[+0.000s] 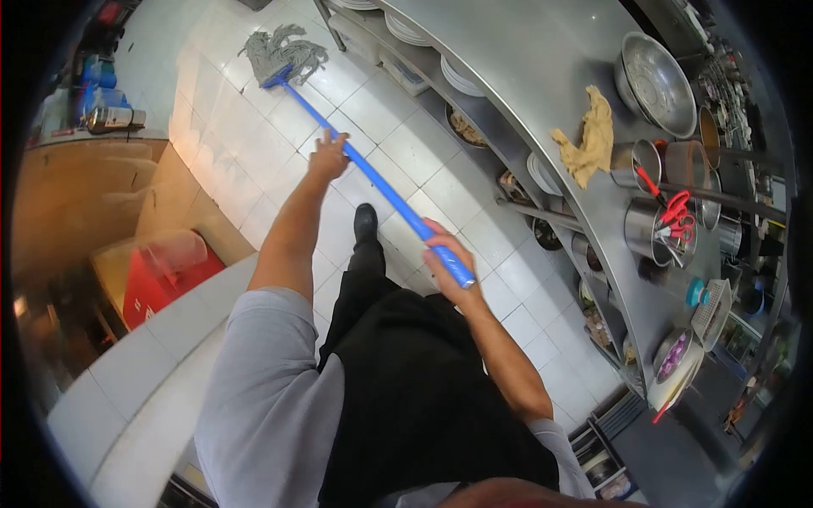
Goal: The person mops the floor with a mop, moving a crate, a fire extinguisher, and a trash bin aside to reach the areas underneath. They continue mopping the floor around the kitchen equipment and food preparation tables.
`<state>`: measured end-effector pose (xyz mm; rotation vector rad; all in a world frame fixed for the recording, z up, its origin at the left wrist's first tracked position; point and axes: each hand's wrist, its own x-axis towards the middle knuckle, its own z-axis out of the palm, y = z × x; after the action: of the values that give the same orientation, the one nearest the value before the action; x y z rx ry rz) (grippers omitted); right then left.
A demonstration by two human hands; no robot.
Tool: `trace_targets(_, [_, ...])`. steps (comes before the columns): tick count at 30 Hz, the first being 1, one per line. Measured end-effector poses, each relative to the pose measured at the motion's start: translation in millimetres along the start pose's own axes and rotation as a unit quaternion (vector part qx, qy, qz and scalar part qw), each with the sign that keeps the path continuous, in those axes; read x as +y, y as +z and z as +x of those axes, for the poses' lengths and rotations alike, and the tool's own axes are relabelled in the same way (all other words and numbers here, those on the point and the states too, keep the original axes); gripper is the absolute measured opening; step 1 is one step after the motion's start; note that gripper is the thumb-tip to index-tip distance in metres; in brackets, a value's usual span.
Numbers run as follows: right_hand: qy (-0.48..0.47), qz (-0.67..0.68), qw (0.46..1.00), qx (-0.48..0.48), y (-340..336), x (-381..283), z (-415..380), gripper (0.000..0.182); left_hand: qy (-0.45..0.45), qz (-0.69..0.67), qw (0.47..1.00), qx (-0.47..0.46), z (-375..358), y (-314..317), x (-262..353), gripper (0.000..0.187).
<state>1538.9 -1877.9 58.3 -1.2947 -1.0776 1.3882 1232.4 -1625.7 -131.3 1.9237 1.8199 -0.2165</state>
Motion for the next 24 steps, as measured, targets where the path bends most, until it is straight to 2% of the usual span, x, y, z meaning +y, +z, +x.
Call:
trace_targets(2, [-0.041,-0.072,0.997,-0.010,-60.6,-30.0,-48.2,0.021,0.037,0.002,0.999,-0.010,-34.9,26.5,54.6,0.064])
trace_targets(3, [-0.001,-0.070,0.997,-0.013,-94.6,-42.3,-79.9,0.019,0.068,0.012,0.998,-0.002,-55.1,42.8,84.2,0.062])
trace_targets(4, [-0.022,-0.093,0.995,-0.006,-129.4,-51.2,-112.1,0.018,0.095,0.016,0.995,-0.015,-77.3,55.6,118.8,0.060])
trace_targets(5, [0.047,-0.065,0.997,0.020,-169.1,-54.4,-154.5,0.016,0.138,0.043,0.989,-0.027,-93.6,77.1,156.8,0.049])
trace_targets(7, [0.027,-0.064,0.997,0.040,-236.5,-102.1,-230.9,0.017,0.260,0.057,0.963,-0.052,-149.2,86.8,241.5,0.030])
trace_targets(8, [0.007,-0.050,0.995,0.081,-270.1,-123.4,-268.6,0.019,0.341,-0.050,0.934,0.090,-180.7,120.7,278.6,0.012])
trace_targets(9, [0.039,-0.074,0.986,0.143,-311.1,-139.1,-319.5,0.027,0.377,-0.064,0.924,0.018,-217.1,119.2,321.6,0.014])
trace_targets(10, [-0.034,-0.080,0.982,0.170,-329.7,-174.2,-350.4,0.035,0.385,-0.071,0.920,0.013,-253.7,133.6,366.0,0.014])
trace_targets(11, [-0.100,-0.072,0.968,0.220,-348.7,-202.6,-382.4,0.043,0.434,-0.157,0.887,0.008,-290.0,131.4,403.7,0.019])
trace_targets(12, [-0.147,-0.036,0.955,0.254,-347.4,-249.1,-397.6,0.046,0.462,-0.217,0.860,-0.021,-329.4,112.7,437.0,0.024])
trace_targets(13, [-0.160,0.074,0.911,0.374,-347.2,-283.7,-424.5,0.046,0.475,-0.268,0.833,-0.093,-358.3,110.5,464.5,0.027])
trace_targets(14, [-0.215,0.100,0.906,0.351,-358.6,-310.7,-448.6,0.047,0.528,-0.320,0.778,-0.118,-381.9,114.1,482.8,0.030])
trace_targets(15, [-0.269,0.127,0.898,0.326,-368.5,-331.3,-466.6,0.047,0.532,-0.302,0.769,-0.187,-397.5,113.5,494.3,0.031])
trace_targets(16, [-0.279,0.108,0.899,0.319,-366.4,-346.0,-477.8,0.047,0.533,-0.282,0.756,-0.255,-407.8,112.1,501.1,0.033])
trace_targets(19, [-0.294,0.047,0.909,0.293,-358.2,-373.8,-493.8,0.048,0.567,-0.225,0.717,-0.337,-403.3,141.7,502.6,0.037])
trace_targets(20, [-0.289,0.024,0.914,0.283,-358.8,-372.0,-498.1,0.048,0.562,-0.185,0.741,-0.318,-413.5,143.3,506.0,0.039])
trace_targets(22, [-0.274,0.010,0.930,0.246,-358.2,-358.3,-495.3,0.052,0.547,-0.208,0.757,-0.290,-407.2,145.7,483.5,0.039])
trace_targets(24, [-0.242,-0.004,0.923,0.299,-343.1,-341.2,-486.5,0.052,0.533,-0.226,0.774,-0.258,-391.6,145.9,450.1,0.037])
